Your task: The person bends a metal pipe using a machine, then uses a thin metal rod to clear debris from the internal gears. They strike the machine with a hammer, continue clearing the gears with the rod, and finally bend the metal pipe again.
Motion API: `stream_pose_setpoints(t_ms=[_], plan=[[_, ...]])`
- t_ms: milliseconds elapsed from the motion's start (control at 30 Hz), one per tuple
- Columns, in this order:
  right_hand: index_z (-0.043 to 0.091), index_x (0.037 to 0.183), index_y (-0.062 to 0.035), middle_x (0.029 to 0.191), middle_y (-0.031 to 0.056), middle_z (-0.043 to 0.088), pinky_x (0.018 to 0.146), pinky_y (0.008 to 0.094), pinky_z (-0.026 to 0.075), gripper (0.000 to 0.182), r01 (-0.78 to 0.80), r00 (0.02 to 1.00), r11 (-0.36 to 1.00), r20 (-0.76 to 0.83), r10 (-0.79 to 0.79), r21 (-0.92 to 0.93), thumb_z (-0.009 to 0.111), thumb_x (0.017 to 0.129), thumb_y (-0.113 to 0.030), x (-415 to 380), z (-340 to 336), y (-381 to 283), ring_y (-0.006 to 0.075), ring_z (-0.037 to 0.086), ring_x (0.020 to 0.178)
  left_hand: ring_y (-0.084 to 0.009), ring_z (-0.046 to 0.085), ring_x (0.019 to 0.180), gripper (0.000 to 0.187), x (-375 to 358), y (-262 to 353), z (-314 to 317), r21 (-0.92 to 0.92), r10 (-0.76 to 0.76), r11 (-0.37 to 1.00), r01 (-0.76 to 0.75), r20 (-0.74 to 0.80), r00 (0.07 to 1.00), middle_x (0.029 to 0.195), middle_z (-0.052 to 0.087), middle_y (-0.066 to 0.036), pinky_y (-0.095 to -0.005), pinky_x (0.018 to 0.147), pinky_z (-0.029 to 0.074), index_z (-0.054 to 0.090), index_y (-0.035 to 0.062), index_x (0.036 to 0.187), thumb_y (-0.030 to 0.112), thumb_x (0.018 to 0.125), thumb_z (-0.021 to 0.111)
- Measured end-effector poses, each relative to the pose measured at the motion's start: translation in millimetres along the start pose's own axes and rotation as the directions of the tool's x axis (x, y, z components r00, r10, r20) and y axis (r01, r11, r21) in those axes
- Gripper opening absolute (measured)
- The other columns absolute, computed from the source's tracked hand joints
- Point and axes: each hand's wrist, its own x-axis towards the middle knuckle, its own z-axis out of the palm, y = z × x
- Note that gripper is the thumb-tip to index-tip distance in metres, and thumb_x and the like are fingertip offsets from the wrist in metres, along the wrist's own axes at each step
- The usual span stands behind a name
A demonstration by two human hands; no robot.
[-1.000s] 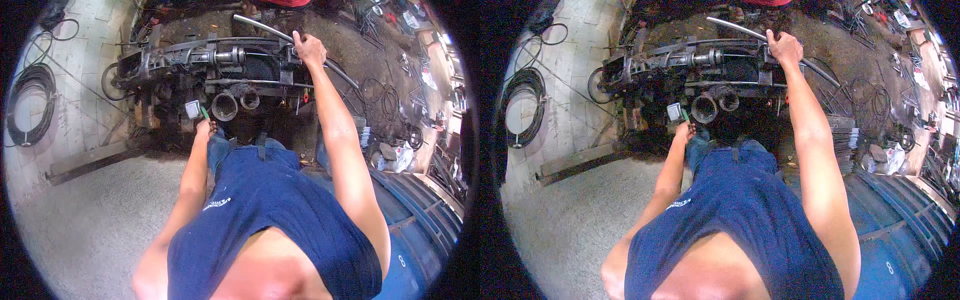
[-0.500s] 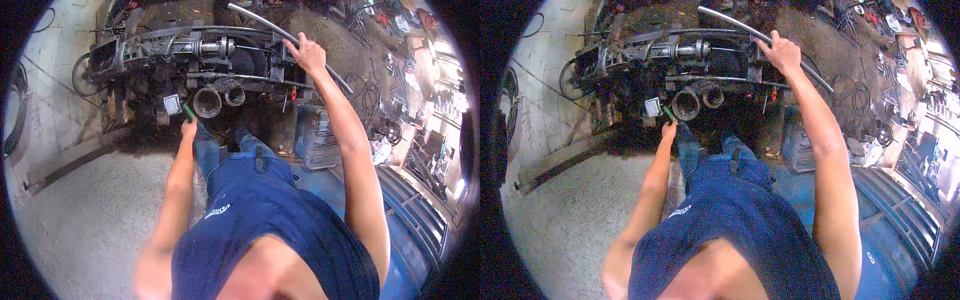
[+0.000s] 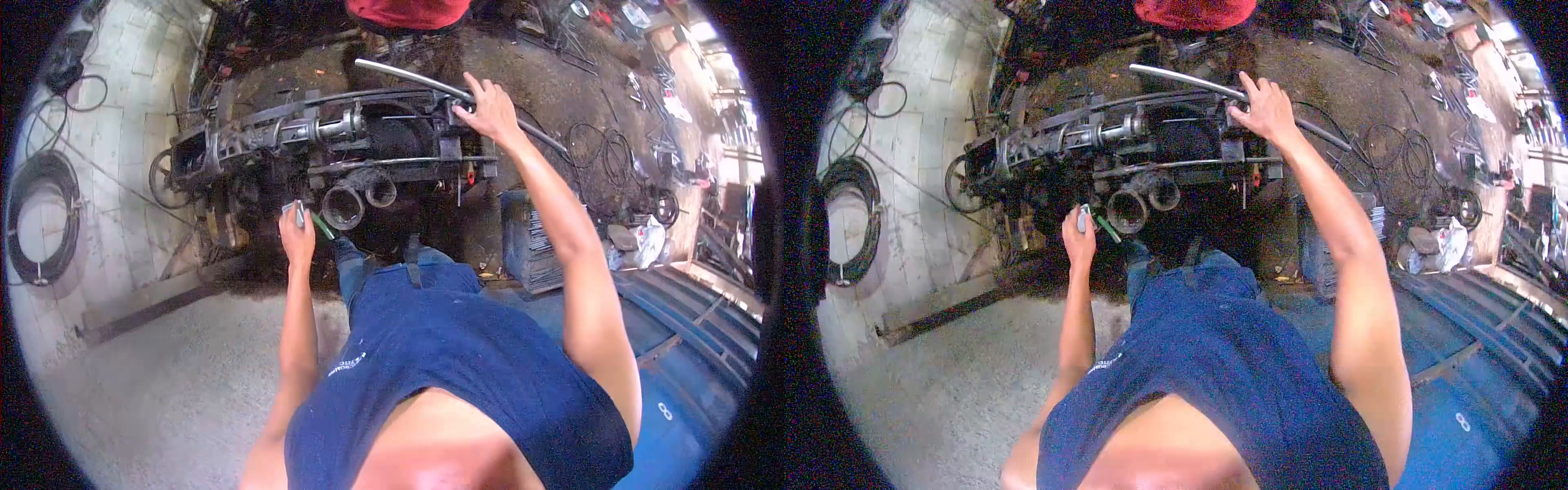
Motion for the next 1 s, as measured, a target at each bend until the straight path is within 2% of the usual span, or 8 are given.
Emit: stream_pose_setpoints(t_ms=[100,233,300,367,500,567,633,1000], plan=[[0.057,0.12,-0.0035,0.102,0.0172,0.058,0.085,0.0425,0.046,0.05,-0.045,0.944,0.972,-0.308,0.117,0.231,0.067,0.082,-0.034,-50.7,-9.6,5.7,0.0346,0.057,0.095,-0.0345,0.055,0.113,0.035,54.9,72.1,-0.2,-0.022,0.216,0.976,-0.218,-0.065,0.974,0.117,0.061,-0.02,-0.0415,0.099,0.042,0.062,0.0016,0.12,0.021,0.091,0.062],[0.058,0.114,-0.0052,0.093,0.0102,0.062,0.067,0.0344,0.051,0.043,-0.455,0.878,0.522,0.267,0.396,0.721,0.067,0.085,-0.036,-125.3,32.3,32.2,0.0194,0.063,0.079,-0.035,0.055,0.113,0.04,126.6,167.1,14.1,-0.045,0.525,0.846,-0.531,-0.096,0.846,0.119,0.06,-0.019,-0.0417,0.099,0.043,0.061,0.0039,0.123,0.02,0.087,0.068],[0.056,0.113,-0.01,0.092,0.0057,0.062,0.068,0.0322,0.05,0.042,-0.495,0.563,-0.442,0.664,0.493,0.748,0.066,0.085,-0.039,-137.9,19.3,39.8,0.0203,0.062,0.08,-0.0365,0.05,0.119,0.055,165.0,209.3,24.3,0.063,0.67,0.742,-0.667,-0.037,0.741,0.122,0.058,-0.02,-0.0427,0.102,0.04,0.055,0.0046,0.13,0.028,0.084,0.072],[0.052,0.114,-0.0117,0.093,0.0062,0.06,0.085,0.0423,0.047,0.041,-0.17,0.516,-0.705,0.671,0.532,0.689,0.064,0.086,-0.04,-127.3,10.7,60.2,0.0231,0.059,0.094,-0.0364,0.045,0.124,0.064,193.5,242.8,37.3,0.172,0.755,0.641,-0.748,0.037,0.655,0.128,0.053,-0.02,-0.0456,0.105,0.036,0.053,0.0062,0.132,0.047,0.084,0.066],[0.057,0.098,-0.0069,0.079,0.0083,0.056,0.087,0.0454,0.046,0.036,0.28,0.581,-0.829,0.602,0.548,0.484,0.055,0.092,-0.042,-86.2,16.9,96.0,0.0269,0.058,0.09,-0.0331,0.051,0.117,0.056,242.7,253.8,72.4,0.264,0.548,0.64,-0.721,0.5,0.67,0.118,0.06,-0.012,-0.0484,0.1,0.039,0.059,0.0118,0.122,0.055,0.086,0.059],[0.045,0.069,-0.0114,0.061,0.0028,0.043,0.065,0.0383,0.043,0.042,0.49,0.522,-0.726,0.506,0.687,0.482,0.04,0.1,-0.039,-66.6,37.7,116.8,0.0184,0.045,0.056,-0.0284,0.057,0.11,0.054,250.8,256.9,72.0,0.319,0.497,0.584,-0.747,0.586,0.64,0.108,0.064,-0.011,-0.0497,0.091,0.045,0.061,0.0111,0.111,0.059,0.087,0.054],[0.038,0.063,-0.014,0.053,-0.0013,0.033,0.052,0.0332,0.033,0.047,0.501,0.669,-0.777,0.399,0.627,0.38,0.035,0.101,-0.041,-61.7,47.4,127.8,0.0153,0.033,0.045,-0.0298,0.063,0.098,0.057,250.7,255.4,71.1,0.331,0.549,0.496,-0.803,0.596,0.585,0.096,0.066,-0.014,-0.0469,0.081,0.049,0.061,0.0104,0.107,0.063,0.087,0.052],[0.027,0.052,-0.0169,0.044,-0.0026,0.025,0.045,0.0324,0.024,0.053,0.538,0.461,-0.671,0.489,0.74,0.509,0.029,0.099,-0.041,-56.3,57.4,139.0,0.0155,0.024,0.037,-0.0369,0.065,0.06,0.078,269.3,264.9,83.7,0.206,0.65,0.476,-0.855,0.572,0.5,0.057,0.061,-0.018,-0.0445,0.059,0.053,0.065,0.004,0.061,0.079,0.077,0.049]])
